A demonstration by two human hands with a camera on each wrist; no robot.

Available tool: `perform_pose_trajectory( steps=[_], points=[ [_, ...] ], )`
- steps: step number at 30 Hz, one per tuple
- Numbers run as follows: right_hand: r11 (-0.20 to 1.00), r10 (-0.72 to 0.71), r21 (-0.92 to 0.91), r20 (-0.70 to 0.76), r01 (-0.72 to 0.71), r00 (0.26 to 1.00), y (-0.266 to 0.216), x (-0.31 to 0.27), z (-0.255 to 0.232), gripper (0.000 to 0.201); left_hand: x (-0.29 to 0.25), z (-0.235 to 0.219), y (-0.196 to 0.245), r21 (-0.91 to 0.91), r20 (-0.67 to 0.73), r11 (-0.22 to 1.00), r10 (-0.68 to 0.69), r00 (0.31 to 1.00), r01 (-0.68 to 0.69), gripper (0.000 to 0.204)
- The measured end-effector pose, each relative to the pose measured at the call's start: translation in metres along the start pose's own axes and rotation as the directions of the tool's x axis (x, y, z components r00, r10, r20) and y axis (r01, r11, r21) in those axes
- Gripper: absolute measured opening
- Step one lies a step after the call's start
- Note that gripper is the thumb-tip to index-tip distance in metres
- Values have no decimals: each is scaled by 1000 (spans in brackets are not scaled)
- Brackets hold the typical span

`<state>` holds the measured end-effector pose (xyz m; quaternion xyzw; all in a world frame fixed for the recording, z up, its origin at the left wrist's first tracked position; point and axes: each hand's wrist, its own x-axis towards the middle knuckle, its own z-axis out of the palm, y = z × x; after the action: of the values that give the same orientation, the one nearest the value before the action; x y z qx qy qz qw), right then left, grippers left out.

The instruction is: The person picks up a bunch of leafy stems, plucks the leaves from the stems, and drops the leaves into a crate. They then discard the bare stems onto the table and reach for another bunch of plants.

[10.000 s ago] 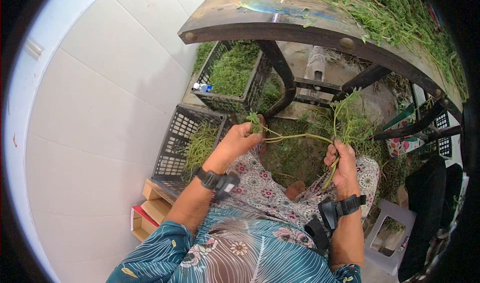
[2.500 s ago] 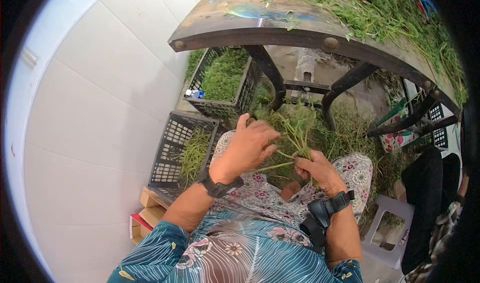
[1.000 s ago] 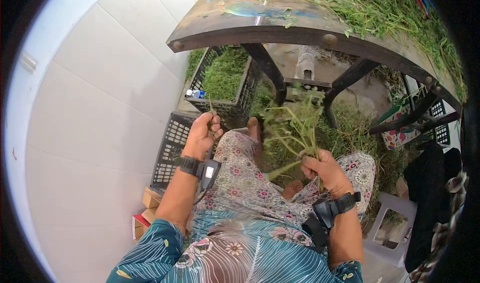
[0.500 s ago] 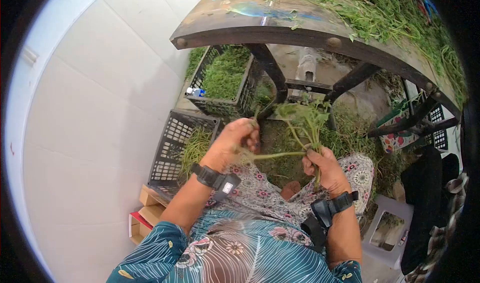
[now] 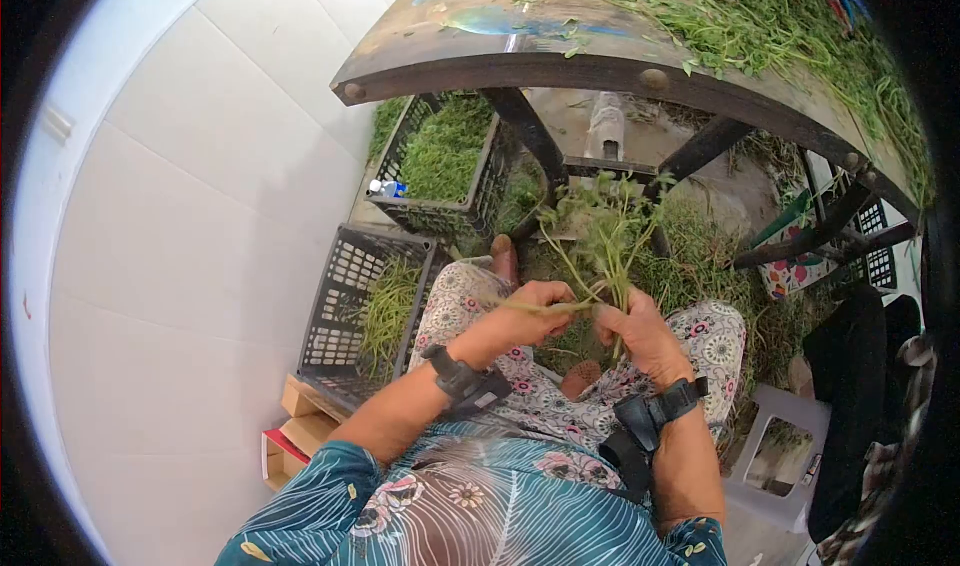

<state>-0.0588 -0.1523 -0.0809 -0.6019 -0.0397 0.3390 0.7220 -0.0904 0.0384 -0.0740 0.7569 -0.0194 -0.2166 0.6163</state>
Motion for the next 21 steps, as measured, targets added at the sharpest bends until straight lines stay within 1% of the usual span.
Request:
perform_pose_trajectory(
  steps=[1, 4, 7, 10, 12, 13, 14, 15, 16, 17, 18, 19, 21],
  points=[
    [1000, -8, 9, -2, 8, 1000, 1, 1, 0, 26, 1, 0, 1, 53, 15, 998, 41, 999, -41, 11],
    [1000, 28, 4, -26, -28, 999, 2, 1, -2, 25, -2, 1, 8, 55, 52, 998, -14, 999, 12, 13],
    [999, 21, 43, 4, -21, 1000, -2, -2, 1, 25, -5, 3, 12, 109, -5, 994, 19, 1000, -19, 15],
    [998, 40, -43, 50, -38, 998, 0, -1, -2, 24, -3, 12, 5, 223, -136, 966, 166, 977, -133, 15],
    [999, 32, 22, 79, -33, 996, -5, -4, -1, 22, 1, 20, -4, 210, -180, 958, 237, 955, -198, 15],
    [998, 27, 54, 93, -33, 995, -7, -5, 0, 21, 1, 22, 1, 204, -204, 952, 271, 941, -230, 14],
    [993, 24, 109, 91, -34, 996, -8, -6, 0, 20, 0, 22, 5, 31, -190, 994, 106, 976, -102, 13],
    [986, 20, 164, 87, -34, 996, -7, -8, 0, 19, -1, 22, 12, -139, -147, 990, -57, 987, 37, 11],
    [975, 17, 220, 83, -35, 996, -7, -10, -1, 18, -2, 20, 19, -297, -77, 938, -211, 974, 179, 10],
    [977, 28, 207, 122, -53, 992, -6, -15, -1, 18, 4, 11, 11, -522, -29, 830, -249, 968, 198, 9],
    [979, 38, 194, 161, -69, 986, -7, -20, -1, 17, 11, -3, -4, -713, 26, 670, -273, 962, 209, 8],
    [980, 48, 180, 200, -85, 979, -7, -23, -2, 16, 13, -12, -6, -857, 85, 468, -284, 955, 215, 8],
    [988, 47, 135, 181, -72, 982, -11, -17, 0, 16, 10, -19, -10, -846, -2, 524, -188, 982, 99, 10]
  ],
)
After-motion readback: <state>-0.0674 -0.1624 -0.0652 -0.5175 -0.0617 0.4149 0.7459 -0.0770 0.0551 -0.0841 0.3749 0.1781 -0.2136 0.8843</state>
